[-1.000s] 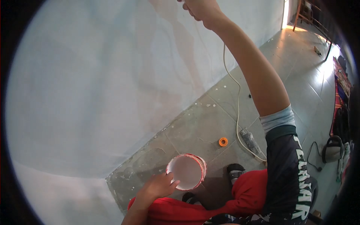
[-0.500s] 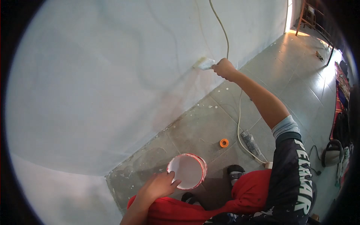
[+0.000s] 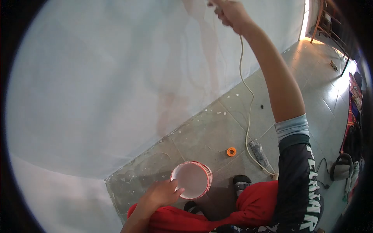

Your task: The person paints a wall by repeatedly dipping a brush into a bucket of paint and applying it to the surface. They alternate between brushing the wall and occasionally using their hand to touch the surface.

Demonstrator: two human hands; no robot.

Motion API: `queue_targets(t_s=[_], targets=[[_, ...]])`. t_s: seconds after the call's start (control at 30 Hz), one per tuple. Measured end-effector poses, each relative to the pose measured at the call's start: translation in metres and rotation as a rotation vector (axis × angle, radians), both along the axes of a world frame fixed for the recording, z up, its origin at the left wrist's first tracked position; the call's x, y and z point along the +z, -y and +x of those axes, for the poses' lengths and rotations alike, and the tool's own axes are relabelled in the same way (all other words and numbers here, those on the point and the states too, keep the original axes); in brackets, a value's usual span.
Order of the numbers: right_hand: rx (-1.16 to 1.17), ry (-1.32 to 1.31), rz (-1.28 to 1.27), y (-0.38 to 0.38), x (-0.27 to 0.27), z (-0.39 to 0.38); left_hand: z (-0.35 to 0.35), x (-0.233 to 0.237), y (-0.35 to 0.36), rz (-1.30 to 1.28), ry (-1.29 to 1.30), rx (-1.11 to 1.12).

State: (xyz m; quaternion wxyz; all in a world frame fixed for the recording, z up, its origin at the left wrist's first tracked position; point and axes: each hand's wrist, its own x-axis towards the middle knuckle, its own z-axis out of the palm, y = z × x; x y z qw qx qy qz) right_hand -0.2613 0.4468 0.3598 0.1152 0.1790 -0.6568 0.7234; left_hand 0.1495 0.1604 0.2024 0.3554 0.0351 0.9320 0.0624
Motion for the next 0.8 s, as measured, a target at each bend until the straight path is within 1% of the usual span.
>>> queue_targets(t_s=[0.03,0.07,0.1,0.13,0.17,0.23,0.27,0.33,0.37,0.43,0.47,0.5,0.53,0.57,0.6,0.63,0.67,0.7,0.73,0.77,0.8], targets=[[-0.068,-0.007,0.117,0.006,-0.029,-0.004,-0.001,0.003,-0.001,0.005,0.007,0.003],[-0.111,0.084,0.171,0.014,-0.057,0.004,-0.002,0.005,-0.001,0.011,0.013,0.009],[-0.188,0.104,0.178,0.021,-0.09,0.005,-0.001,0.008,-0.001,0.015,0.005,0.018],[-0.161,0.19,0.146,0.022,-0.123,0.005,0.0,0.01,-0.002,0.013,-0.006,0.015],[-0.069,0.251,0.093,0.018,-0.152,0.008,0.002,0.01,-0.003,0.013,-0.017,0.01],[-0.013,0.405,0.191,0.001,-0.178,0.013,0.005,0.001,0.002,0.016,-0.032,-0.001],[-0.017,0.405,0.196,-0.009,-0.18,0.013,0.005,-0.002,0.003,0.008,-0.048,-0.018],[-0.024,0.553,0.417,-0.024,-0.176,0.011,0.006,-0.002,0.003,0.013,-0.049,-0.035],[-0.025,0.548,0.416,-0.024,-0.161,0.017,0.005,-0.002,0.003,0.009,-0.048,-0.047],[-0.153,0.49,0.685,-0.027,-0.124,0.023,0.004,0.01,-0.003,-0.011,-0.035,-0.052],[-0.154,0.326,0.66,-0.029,-0.108,0.013,0.003,0.013,-0.006,-0.025,-0.013,-0.057],[-0.159,0.225,0.624,-0.031,-0.089,0.0,0.003,0.013,-0.006,-0.022,-0.015,-0.053],[-0.245,0.217,0.672,-0.02,-0.046,0.018,0.004,0.012,-0.005,-0.009,0.009,-0.038],[-0.22,0.143,0.596,-0.019,-0.032,-0.002,0.004,0.012,-0.004,-0.001,0.035,-0.025],[-0.269,0.168,0.522,-0.011,-0.012,0.004,0.005,0.012,-0.003,-0.008,0.039,-0.024],[-0.239,0.138,0.399,-0.009,0.002,0.008,0.004,0.013,-0.002,-0.025,0.053,-0.013],[-0.237,0.141,0.394,-0.007,0.011,0.016,0.003,0.014,-0.001,-0.039,0.067,0.0],[-0.142,0.116,0.225,-0.006,0.015,0.026,0.004,0.014,0.0,-0.041,0.071,0.0],[-0.051,0.091,0.056,-0.007,0.016,0.03,0.003,0.015,0.002,-0.025,0.056,0.006],[0.023,0.049,-0.044,-0.003,0.009,0.011,0.003,0.015,0.003,-0.009,0.04,0.012],[0.019,0.053,-0.044,0.0,-0.014,0.0,0.002,0.014,0.004,-0.009,0.044,0.008]])
